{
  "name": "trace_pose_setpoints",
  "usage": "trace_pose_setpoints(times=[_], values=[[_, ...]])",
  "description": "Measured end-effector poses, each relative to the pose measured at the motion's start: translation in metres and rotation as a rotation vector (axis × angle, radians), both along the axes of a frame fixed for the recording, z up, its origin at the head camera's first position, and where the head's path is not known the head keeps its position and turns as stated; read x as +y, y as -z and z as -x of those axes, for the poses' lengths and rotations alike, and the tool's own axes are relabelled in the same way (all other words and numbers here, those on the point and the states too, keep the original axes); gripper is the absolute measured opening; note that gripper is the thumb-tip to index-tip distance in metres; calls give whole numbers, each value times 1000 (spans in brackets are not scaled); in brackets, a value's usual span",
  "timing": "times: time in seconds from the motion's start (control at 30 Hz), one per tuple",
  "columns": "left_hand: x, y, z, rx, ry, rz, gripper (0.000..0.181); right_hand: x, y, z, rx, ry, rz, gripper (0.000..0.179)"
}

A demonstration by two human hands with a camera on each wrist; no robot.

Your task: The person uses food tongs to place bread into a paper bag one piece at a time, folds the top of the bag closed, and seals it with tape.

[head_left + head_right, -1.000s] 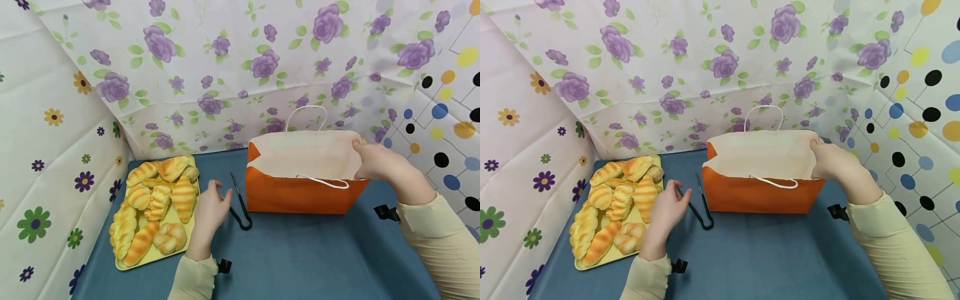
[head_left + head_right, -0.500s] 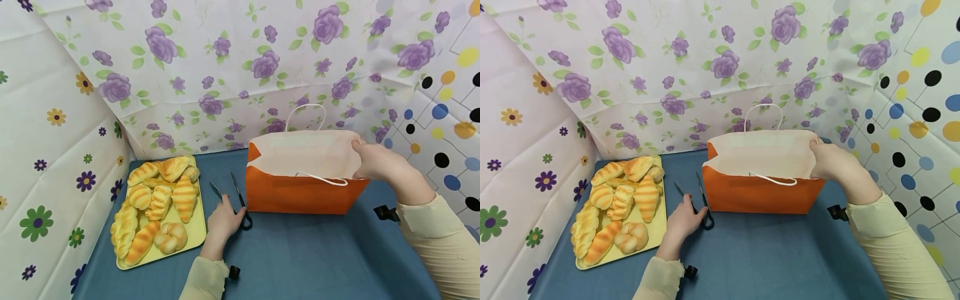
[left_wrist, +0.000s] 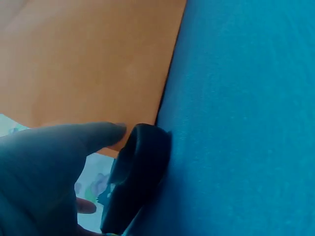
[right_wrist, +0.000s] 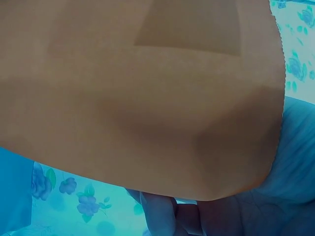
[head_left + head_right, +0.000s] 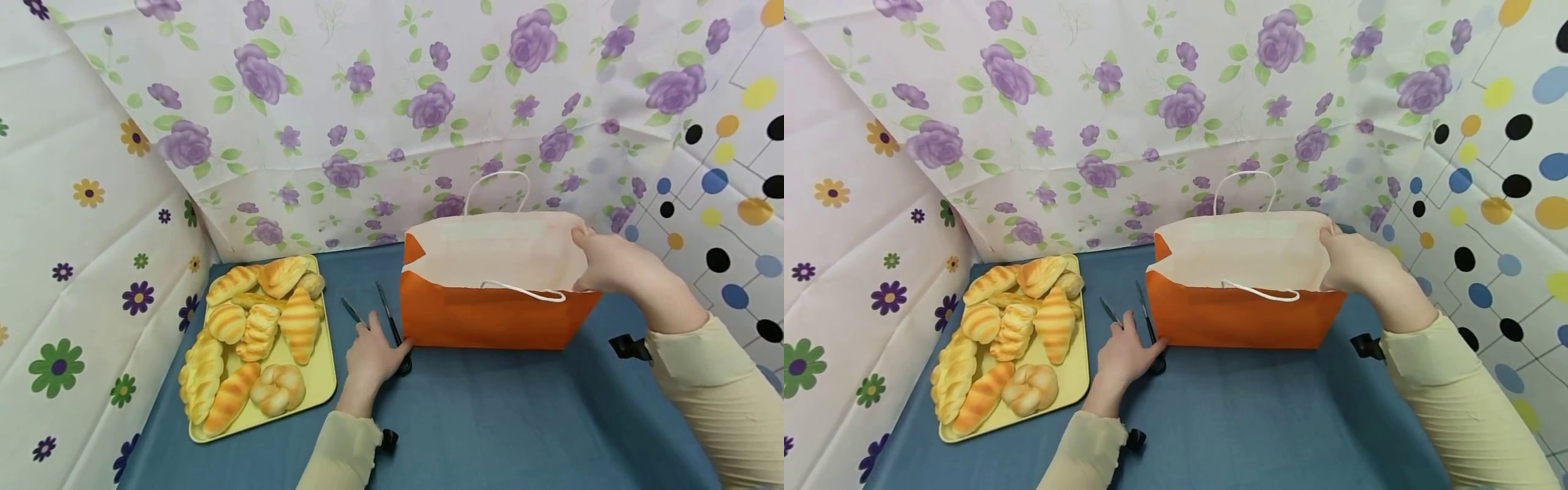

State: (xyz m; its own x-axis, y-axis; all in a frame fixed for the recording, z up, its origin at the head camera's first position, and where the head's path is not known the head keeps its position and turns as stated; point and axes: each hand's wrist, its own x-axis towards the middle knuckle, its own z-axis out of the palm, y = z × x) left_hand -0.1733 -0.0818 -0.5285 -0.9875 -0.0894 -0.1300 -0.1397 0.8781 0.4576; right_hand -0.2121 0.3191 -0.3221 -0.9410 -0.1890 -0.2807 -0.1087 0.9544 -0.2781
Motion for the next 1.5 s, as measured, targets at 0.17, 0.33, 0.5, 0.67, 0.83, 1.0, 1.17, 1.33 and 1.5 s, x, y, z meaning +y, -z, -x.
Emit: trace_pose_setpoints(times=[0.17, 0.33, 0.5, 0.67, 0.83, 1.0, 1.17, 1.33, 1.5], values=[[1, 5, 3, 7, -1, 6, 105, 0, 1, 0, 7, 1, 3, 106], [-3, -1, 2, 4, 24, 1, 99, 1, 0, 1, 6, 0, -1, 106], [-12, -10, -1, -56, 38, -22, 101, 2, 0, 1, 1, 1, -6, 106], [-18, -17, -2, -88, 45, 0, 109, 3, -1, 1, 2, 2, -7, 106], [-19, -12, -1, -34, -2, 22, 105, 4, 0, 1, -7, -3, -10, 108], [-21, -2, 2, 14, -61, 8, 102, 2, 1, 1, -8, -14, -7, 108], [-31, 2, 3, 34, -43, -51, 86, 0, 1, 1, -5, -15, 6, 106], [-43, 0, 5, 30, -52, -166, 69, -1, 0, 2, -4, -13, 0, 106], [-52, -6, 5, 35, -77, -334, 66, 1, 1, 2, -15, -5, -4, 108]])
